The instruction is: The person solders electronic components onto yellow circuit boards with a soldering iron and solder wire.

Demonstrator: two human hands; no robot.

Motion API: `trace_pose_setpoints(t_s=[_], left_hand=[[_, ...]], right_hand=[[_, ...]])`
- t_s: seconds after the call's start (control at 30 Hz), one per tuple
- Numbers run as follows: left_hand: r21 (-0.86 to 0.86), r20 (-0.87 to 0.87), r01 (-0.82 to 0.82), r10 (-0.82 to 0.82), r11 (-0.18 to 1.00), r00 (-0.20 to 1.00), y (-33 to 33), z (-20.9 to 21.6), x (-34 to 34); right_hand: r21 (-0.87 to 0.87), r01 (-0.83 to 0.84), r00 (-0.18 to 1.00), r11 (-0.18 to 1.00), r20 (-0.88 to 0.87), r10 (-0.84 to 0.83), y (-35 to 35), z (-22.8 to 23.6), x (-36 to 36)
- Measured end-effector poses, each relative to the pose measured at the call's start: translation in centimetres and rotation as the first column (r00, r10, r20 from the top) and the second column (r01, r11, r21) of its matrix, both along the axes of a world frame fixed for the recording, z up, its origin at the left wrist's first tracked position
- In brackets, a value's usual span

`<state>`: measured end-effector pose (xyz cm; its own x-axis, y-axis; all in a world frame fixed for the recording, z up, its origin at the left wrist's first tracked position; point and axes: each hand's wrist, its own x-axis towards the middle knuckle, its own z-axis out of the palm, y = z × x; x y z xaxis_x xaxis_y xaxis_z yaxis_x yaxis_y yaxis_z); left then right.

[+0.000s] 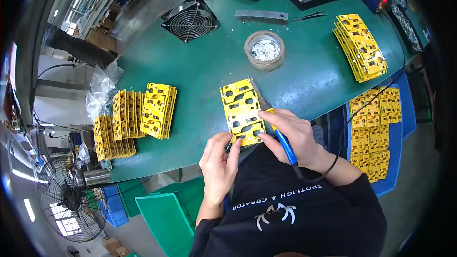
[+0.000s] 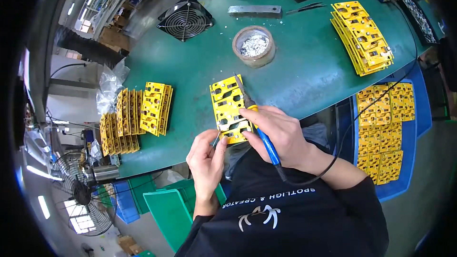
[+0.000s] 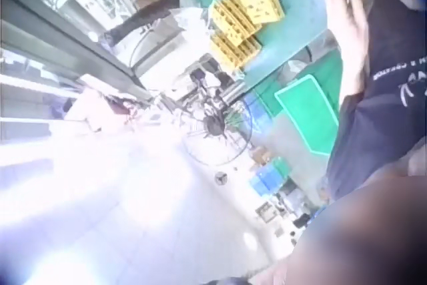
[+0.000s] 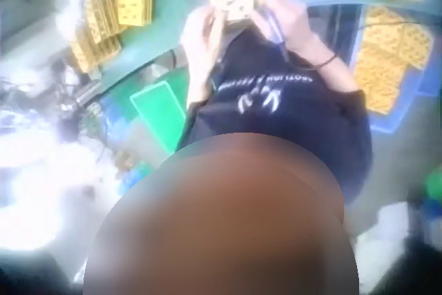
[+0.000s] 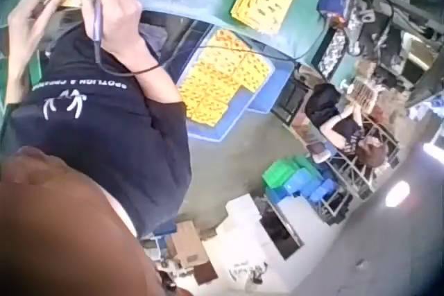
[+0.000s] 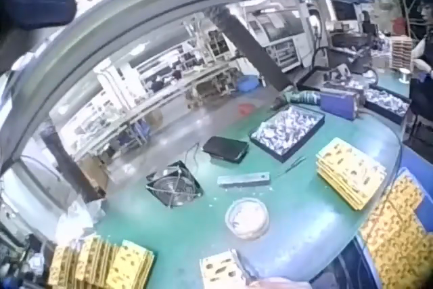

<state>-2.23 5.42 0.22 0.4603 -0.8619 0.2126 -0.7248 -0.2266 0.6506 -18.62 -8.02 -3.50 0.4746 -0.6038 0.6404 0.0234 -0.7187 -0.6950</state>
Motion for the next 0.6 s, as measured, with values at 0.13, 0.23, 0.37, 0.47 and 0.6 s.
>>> trace_pose_setpoints(t_s=[0.13, 0.23, 0.37, 0.47, 0.6], left_hand=[[-0.036, 0.015, 0.012, -0.011, 0.999, 1.0, -0.1, -0.1, 0.4], [-0.032, 0.016, -0.018, 0.019, 0.999, 1.0, -0.5, 0.6, 0.7], [-0.132, 0.048, -0.007, 0.013, 0.991, 0.999, -1.8, 0.9, 1.3], [-0.153, 0.13, 0.082, -0.062, 0.985, 0.99, -2.9, 0.7, 1.5], [-0.116, 0.15, 0.13, -0.112, 0.985, 0.982, -3.5, 0.5, 1.4]], right_hand=[[0.021, 0.003, 1.0, 1.0, 0.001, -0.003, -0.2, 0.2, -0.3], [0.011, 0.053, 0.999, 0.999, 0.003, -0.053, -0.9, 0.3, -0.7], [-0.024, 0.148, 0.988, 0.989, 0.047, -0.147, -2.5, 0.9, -1.0], [-0.026, 0.229, 0.973, 0.973, -0.024, -0.23, -3.4, 0.6, -1.7], [-0.102, 0.305, 0.95, 0.947, -0.034, -0.31, -4.0, 0.3, -1.7]])
